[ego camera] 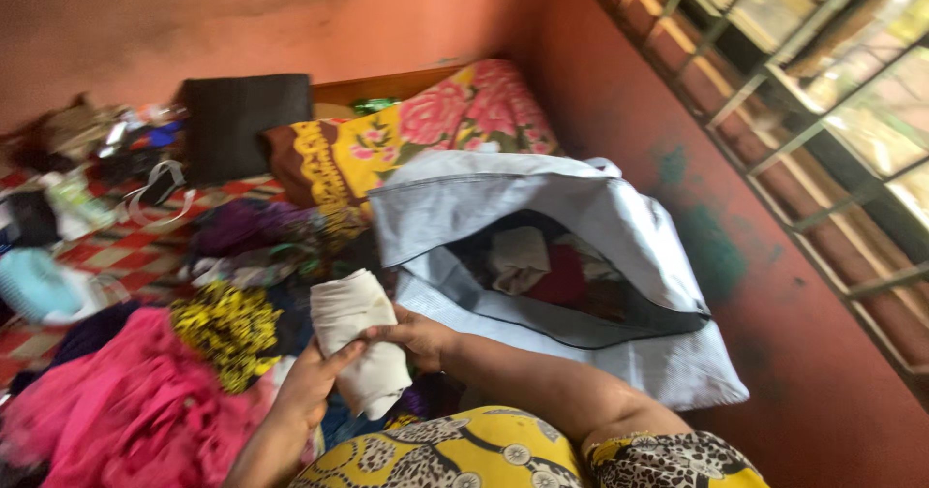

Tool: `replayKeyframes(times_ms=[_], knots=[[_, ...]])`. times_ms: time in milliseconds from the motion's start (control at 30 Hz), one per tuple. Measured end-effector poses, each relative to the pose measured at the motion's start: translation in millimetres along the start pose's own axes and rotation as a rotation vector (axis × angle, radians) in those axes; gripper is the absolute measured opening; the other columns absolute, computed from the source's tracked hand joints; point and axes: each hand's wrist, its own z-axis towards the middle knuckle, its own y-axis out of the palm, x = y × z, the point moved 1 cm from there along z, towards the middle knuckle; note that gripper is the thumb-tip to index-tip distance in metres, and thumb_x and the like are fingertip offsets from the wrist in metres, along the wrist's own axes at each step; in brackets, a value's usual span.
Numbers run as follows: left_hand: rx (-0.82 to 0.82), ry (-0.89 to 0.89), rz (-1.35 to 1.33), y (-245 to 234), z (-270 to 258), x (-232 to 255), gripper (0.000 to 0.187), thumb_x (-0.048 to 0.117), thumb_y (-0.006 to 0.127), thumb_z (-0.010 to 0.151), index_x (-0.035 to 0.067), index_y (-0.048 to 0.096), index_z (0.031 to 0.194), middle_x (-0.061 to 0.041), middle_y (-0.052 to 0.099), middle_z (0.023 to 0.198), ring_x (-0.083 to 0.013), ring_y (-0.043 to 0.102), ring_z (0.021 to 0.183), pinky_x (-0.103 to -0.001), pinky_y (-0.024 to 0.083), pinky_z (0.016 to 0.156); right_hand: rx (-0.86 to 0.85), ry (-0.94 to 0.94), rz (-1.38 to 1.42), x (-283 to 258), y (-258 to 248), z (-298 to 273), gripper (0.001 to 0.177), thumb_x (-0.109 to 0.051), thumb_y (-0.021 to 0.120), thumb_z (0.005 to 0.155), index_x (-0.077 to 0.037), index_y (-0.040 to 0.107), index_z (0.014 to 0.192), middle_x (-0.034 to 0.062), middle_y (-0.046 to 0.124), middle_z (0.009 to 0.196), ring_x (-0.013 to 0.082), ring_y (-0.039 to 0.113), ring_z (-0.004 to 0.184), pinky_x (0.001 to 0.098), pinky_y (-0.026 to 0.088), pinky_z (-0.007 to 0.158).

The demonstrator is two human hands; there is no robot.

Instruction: The person folds various clothing items including a blue sequined garment, a white top, and a yellow patterned cloth by hand, then places them into a large grey bag.

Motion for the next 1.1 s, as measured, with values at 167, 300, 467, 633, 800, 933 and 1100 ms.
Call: replayKeyframes(times_ms=[167, 300, 467, 633, 800, 933, 1100], knots=[[-0.034, -0.216, 0.043, 32.7, 19.8, -16.7, 0.064, 0.022, 0.076, 0.083, 0.008, 0.056, 0.143, -0.008, 0.069, 0.129, -0.0214, 0.062, 0.118, -0.040, 0.045, 0.102, 0.154, 0.062, 0.011, -5.8, -42.6, -43.3, 0.074, -0.025, 0.074, 0.091, -0.012, 0.039, 0.155, 0.0143, 0.058, 0.142, 0.0298, 0.061, 0.126, 0.0495, 0.050, 0.103], [-0.114, -0.443, 0.101, 75.7, 39.7, -18.4, 0.058, 0.029, 0.069, 0.089, 0.007, 0.058, 0.142, -0.011, 0.071, 0.126, -0.0276, 0.069, 0.110, -0.049, 0.054, 0.094, 0.180, 0.001, 0.229, 7.2, -89.2, -71.1, 0.064, -0.031, 0.071, 0.095, -0.009, 0.046, 0.150, 0.0147, 0.061, 0.141, 0.0319, 0.060, 0.127, 0.0490, 0.051, 0.107], [-0.303, -0.487, 0.318, 141.6, 59.7, -5.9, 0.057, 0.031, 0.064, 0.092, 0.021, 0.051, 0.147, -0.011, 0.069, 0.127, -0.0265, 0.070, 0.102, -0.047, 0.057, 0.089, 0.339, -0.030, 0.341, 22.5, -167.0, -97.8, 0.059, -0.047, 0.060, 0.099, -0.006, 0.056, 0.142, 0.0178, 0.066, 0.136, 0.0347, 0.063, 0.123, 0.0501, 0.052, 0.106], [-0.566, -0.489, 0.687, 196.6, 85.3, -17.1, 0.062, 0.039, 0.064, 0.092, 0.021, 0.051, 0.151, -0.004, 0.068, 0.133, -0.0211, 0.068, 0.103, -0.037, 0.054, 0.086, 0.668, -0.009, 0.534, 34.2, -228.6, -136.9, 0.066, -0.057, 0.056, 0.097, -0.004, 0.060, 0.137, 0.0184, 0.069, 0.128, 0.0324, 0.066, 0.115, 0.0474, 0.054, 0.099], [-0.688, -0.081, 1.215, 258.1, 115.6, -20.7, 0.059, 0.047, 0.073, 0.088, 0.027, 0.060, 0.141, -0.010, 0.065, 0.133, -0.0231, 0.064, 0.120, -0.039, 0.053, 0.100, 0.778, -0.005, 0.567, 39.8, -266.4, -169.5, 0.055, -0.056, 0.061, 0.095, -0.014, 0.065, 0.131, 0.0095, 0.072, 0.118, 0.0247, 0.064, 0.107, 0.0390, 0.050, 0.089], [-0.425, 0.558, 1.667, 326.5, 118.3, 19.4, 0.053, 0.031, 0.082, 0.074, 0.022, 0.071, 0.125, -0.022, 0.010, 0.169, -0.0400, 0.012, 0.152, -0.060, 0.023, 0.117, 0.739, -0.002, 0.610, 31.1, -273.2, -185.9, 0.048, -0.051, 0.062, 0.091, -0.018, 0.067, 0.125, 0.0047, 0.074, 0.113, 0.0224, 0.067, 0.106, 0.0395, 0.052, 0.089], [-0.429, 0.899, 1.803, 394.7, 152.1, 55.6, 0.031, 0.026, 0.075, 0.083, 0.017, 0.073, 0.113, -0.014, 0.011, 0.170, -0.0358, 0.007, 0.157, -0.063, 0.008, 0.123, 0.765, 0.040, 0.580, 23.0, -280.4, -196.3, 0.046, -0.049, 0.064, 0.092, -0.016, 0.067, 0.124, 0.0064, 0.073, 0.112, 0.0226, 0.066, 0.105, 0.0392, 0.051, 0.087]])
